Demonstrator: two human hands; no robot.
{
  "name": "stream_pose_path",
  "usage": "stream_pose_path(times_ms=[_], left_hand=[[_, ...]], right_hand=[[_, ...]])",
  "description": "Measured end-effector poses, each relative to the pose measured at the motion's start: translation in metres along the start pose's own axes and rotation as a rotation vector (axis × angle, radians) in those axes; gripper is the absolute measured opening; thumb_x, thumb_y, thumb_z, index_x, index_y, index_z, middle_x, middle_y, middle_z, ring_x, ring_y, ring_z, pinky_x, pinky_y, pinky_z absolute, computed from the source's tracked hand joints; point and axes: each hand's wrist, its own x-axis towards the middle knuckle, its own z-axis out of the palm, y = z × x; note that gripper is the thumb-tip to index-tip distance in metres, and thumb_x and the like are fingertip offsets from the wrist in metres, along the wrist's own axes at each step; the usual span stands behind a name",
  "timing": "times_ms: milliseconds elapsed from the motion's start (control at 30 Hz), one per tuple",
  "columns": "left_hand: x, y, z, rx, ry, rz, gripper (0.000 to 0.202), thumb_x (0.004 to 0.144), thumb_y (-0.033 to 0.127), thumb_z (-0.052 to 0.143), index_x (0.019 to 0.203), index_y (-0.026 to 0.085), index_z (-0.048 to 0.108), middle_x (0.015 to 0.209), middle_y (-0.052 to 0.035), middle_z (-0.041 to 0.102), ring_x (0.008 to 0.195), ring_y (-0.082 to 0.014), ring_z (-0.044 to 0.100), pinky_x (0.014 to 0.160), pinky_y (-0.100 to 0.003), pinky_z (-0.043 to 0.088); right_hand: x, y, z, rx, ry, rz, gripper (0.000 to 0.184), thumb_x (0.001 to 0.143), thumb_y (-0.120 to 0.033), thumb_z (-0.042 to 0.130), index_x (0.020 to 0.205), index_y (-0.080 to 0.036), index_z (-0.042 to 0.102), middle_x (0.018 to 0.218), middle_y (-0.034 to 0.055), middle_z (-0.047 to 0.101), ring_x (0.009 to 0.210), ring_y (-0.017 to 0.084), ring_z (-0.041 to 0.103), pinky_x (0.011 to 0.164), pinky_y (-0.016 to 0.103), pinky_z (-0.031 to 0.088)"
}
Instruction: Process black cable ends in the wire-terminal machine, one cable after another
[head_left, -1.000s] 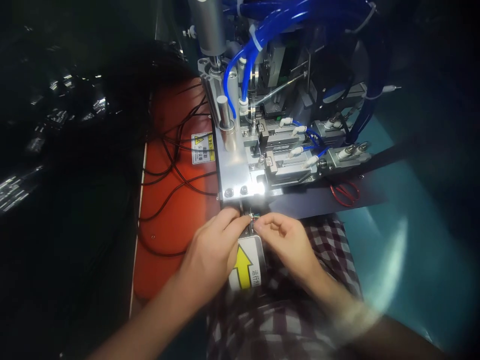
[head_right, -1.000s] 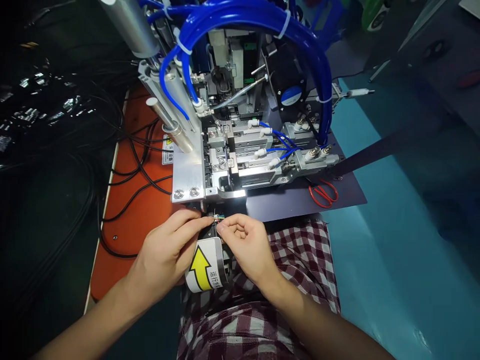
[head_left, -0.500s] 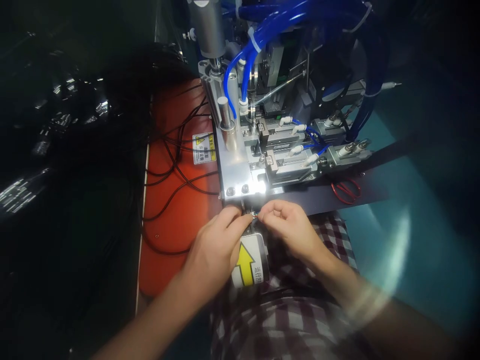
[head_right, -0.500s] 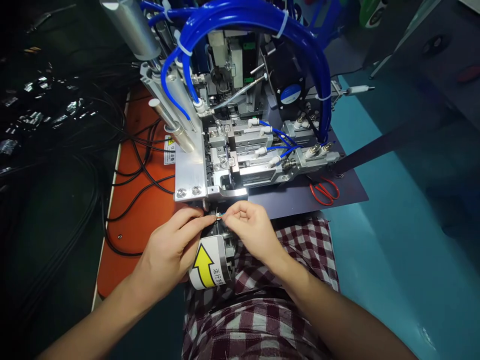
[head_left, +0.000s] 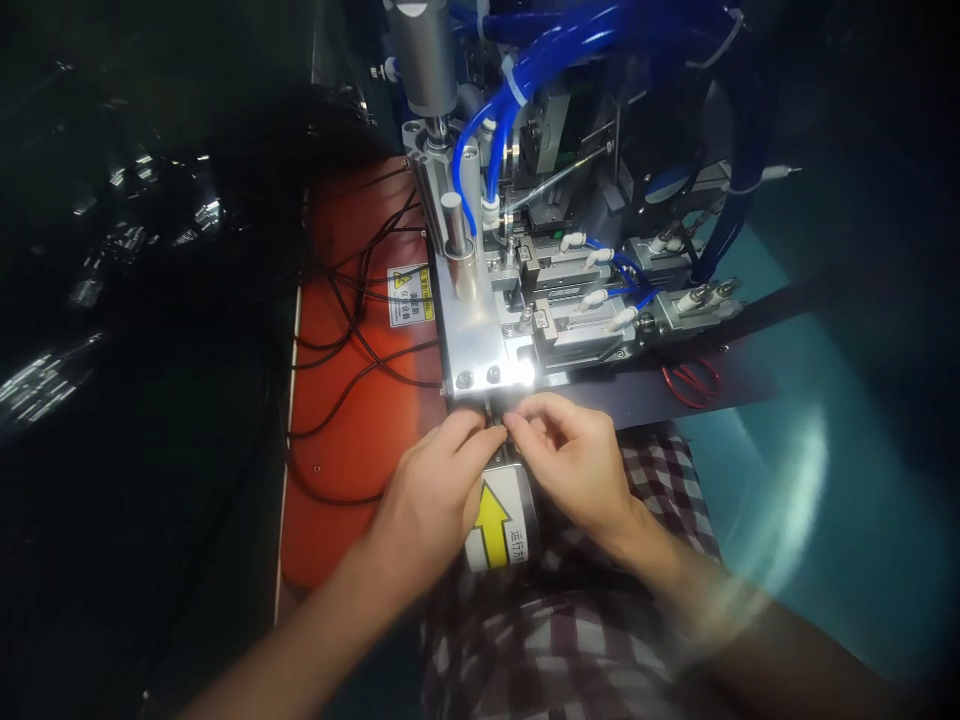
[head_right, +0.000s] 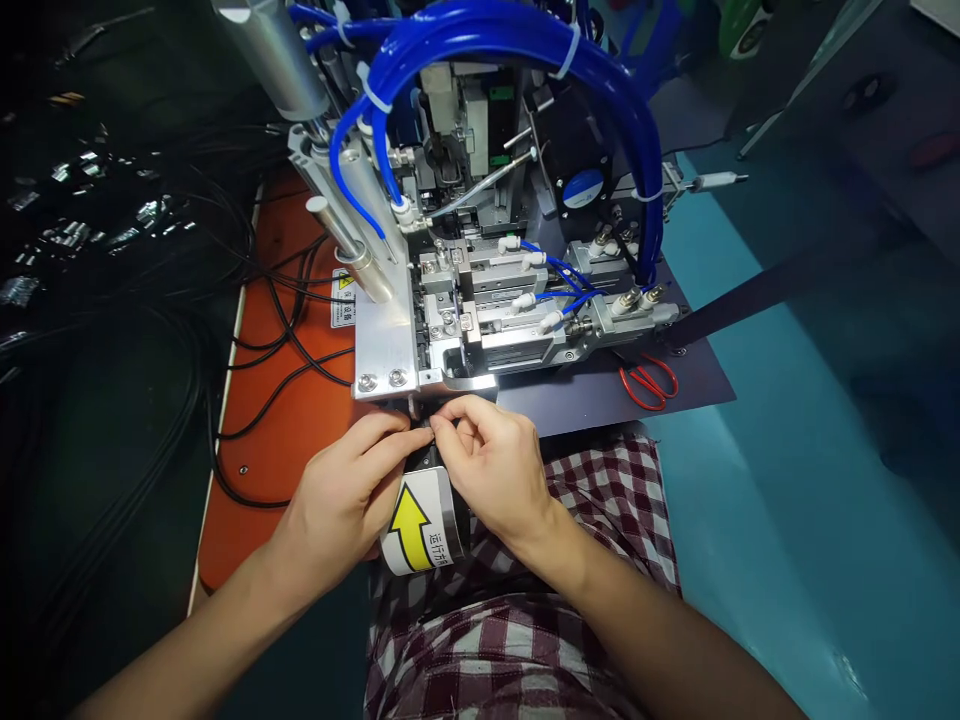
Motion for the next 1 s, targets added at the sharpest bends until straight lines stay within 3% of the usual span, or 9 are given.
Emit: stream_pose_path(times_ms=[100,333,500,567,700,833,1000], left_hand=[[0.0,0.0,0.0,0.004,-0.004,-0.001,0.032,0.086,0.004,0.041,0.106,0.014,0.064,0.092,-0.0076,0.062,0.078,-0.0152,0.062,0.065,-0.025,0.054],[0.002,0.001,-0.002,0.02,0.002,0.014,0.032,0.085,0.002,0.039,0.103,0.011,0.065,0.091,-0.0093,0.062,0.078,-0.0164,0.062,0.065,-0.026,0.055],[0.001,0.001,-0.001,0.019,-0.003,0.013,0.031,0.087,0.004,0.04,0.105,0.012,0.064,0.09,-0.0084,0.06,0.075,-0.0156,0.061,0.063,-0.025,0.054],[0.001,0.0,-0.001,0.004,0.003,-0.001,0.029,0.088,0.006,0.041,0.105,0.013,0.063,0.089,-0.0076,0.059,0.075,-0.0154,0.06,0.065,-0.025,0.054],[0.0,0.001,-0.003,-0.004,0.008,-0.03,0.027,0.088,0.007,0.042,0.104,0.012,0.063,0.092,-0.0084,0.058,0.08,-0.0161,0.06,0.07,-0.026,0.054],[-0.001,0.004,-0.008,0.107,-0.052,-0.055,0.029,0.087,0.01,0.044,0.106,0.014,0.066,0.091,-0.0089,0.056,0.079,-0.0187,0.059,0.062,-0.028,0.052],[-0.003,-0.002,-0.005,0.091,-0.003,0.0,0.03,0.087,0.007,0.043,0.104,0.012,0.068,0.086,-0.0091,0.057,0.078,-0.019,0.058,0.062,-0.029,0.052]], right_hand=[[-0.002,0.003,-0.002,-0.023,0.002,-0.049,0.015,0.086,-0.024,0.057,0.072,-0.018,0.059,0.055,-0.0048,0.046,0.049,0.01,0.042,0.049,0.023,0.035],[-0.006,0.005,0.003,0.093,-0.021,0.062,0.017,0.086,-0.026,0.054,0.071,-0.019,0.052,0.056,-0.0045,0.048,0.049,0.01,0.043,0.048,0.023,0.035],[0.003,0.006,-0.001,0.413,-0.186,0.424,0.024,0.082,-0.036,0.058,0.067,-0.019,0.05,0.049,-0.008,0.04,0.042,0.007,0.032,0.04,0.021,0.025],[0.007,0.01,-0.005,0.501,-0.292,0.488,0.029,0.081,-0.042,0.059,0.066,-0.019,0.05,0.046,-0.0096,0.037,0.04,0.007,0.027,0.039,0.021,0.022],[0.005,0.019,-0.005,0.425,-0.317,0.374,0.038,0.09,-0.051,0.044,0.069,-0.02,0.049,0.051,-0.0072,0.041,0.043,0.009,0.033,0.042,0.023,0.026],[-0.003,0.019,0.004,0.271,-0.211,0.183,0.034,0.094,-0.04,0.043,0.065,-0.021,0.04,0.059,-0.0061,0.036,0.055,0.011,0.036,0.052,0.025,0.031],[-0.003,0.019,0.01,0.461,-0.2,0.128,0.025,0.092,-0.03,0.046,0.069,-0.02,0.043,0.061,-0.0059,0.036,0.055,0.01,0.034,0.052,0.025,0.03]])
